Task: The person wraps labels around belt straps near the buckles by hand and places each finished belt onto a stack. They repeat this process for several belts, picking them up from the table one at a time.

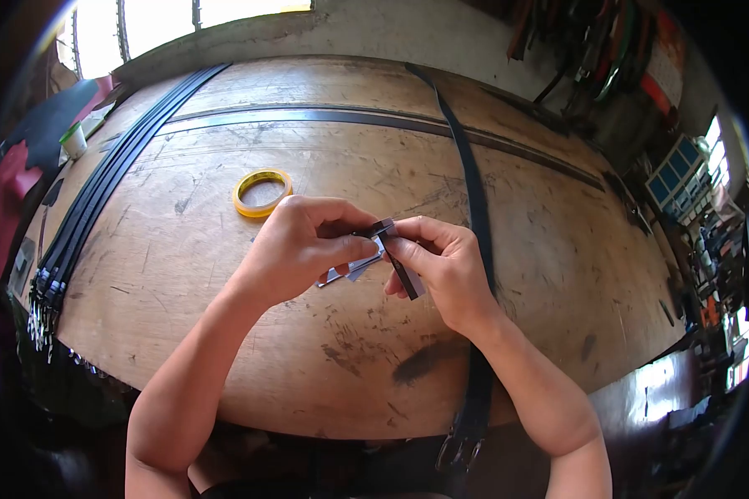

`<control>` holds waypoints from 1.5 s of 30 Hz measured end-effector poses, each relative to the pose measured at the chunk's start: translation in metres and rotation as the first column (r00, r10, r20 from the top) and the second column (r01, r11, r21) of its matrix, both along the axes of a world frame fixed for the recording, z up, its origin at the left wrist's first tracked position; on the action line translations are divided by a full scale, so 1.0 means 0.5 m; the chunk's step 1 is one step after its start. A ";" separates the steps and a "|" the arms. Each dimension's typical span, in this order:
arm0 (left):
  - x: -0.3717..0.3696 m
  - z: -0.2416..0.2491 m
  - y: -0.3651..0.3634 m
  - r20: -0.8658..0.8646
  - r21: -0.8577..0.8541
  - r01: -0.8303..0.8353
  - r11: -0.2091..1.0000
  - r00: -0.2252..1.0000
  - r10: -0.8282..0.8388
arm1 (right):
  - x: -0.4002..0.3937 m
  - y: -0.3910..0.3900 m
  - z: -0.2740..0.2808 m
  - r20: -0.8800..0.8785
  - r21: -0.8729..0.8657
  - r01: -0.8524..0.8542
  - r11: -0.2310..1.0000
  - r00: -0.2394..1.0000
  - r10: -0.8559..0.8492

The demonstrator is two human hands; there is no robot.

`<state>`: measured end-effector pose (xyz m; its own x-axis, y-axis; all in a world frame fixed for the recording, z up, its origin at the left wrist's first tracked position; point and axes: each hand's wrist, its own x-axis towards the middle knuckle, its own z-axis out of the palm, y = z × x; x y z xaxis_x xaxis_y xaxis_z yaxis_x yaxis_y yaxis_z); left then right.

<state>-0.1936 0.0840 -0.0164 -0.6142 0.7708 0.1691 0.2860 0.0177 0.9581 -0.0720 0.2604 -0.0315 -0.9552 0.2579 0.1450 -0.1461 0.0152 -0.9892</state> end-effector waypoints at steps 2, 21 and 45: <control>0.000 0.000 0.000 0.004 0.012 0.009 1.000 1.000 -0.009 | 0.000 -0.001 -0.001 0.005 0.003 0.005 1.000 1.000 -0.005; 0.003 0.002 -0.003 -0.023 -0.004 -0.009 1.000 1.000 0.009 | 0.000 -0.002 -0.003 -0.013 0.002 -0.017 1.000 1.000 0.017; -0.113 -0.049 -0.023 0.318 0.046 -0.023 0.999 0.948 0.007 | -0.131 0.006 0.013 0.209 0.005 -0.121 0.993 0.971 0.117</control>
<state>-0.2502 0.0727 -0.0410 -0.6534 0.7570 0.0002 -0.0331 -0.0288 0.9990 -0.1373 0.2633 -0.0253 -0.9886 0.1398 -0.0564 0.0608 0.0278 -0.9978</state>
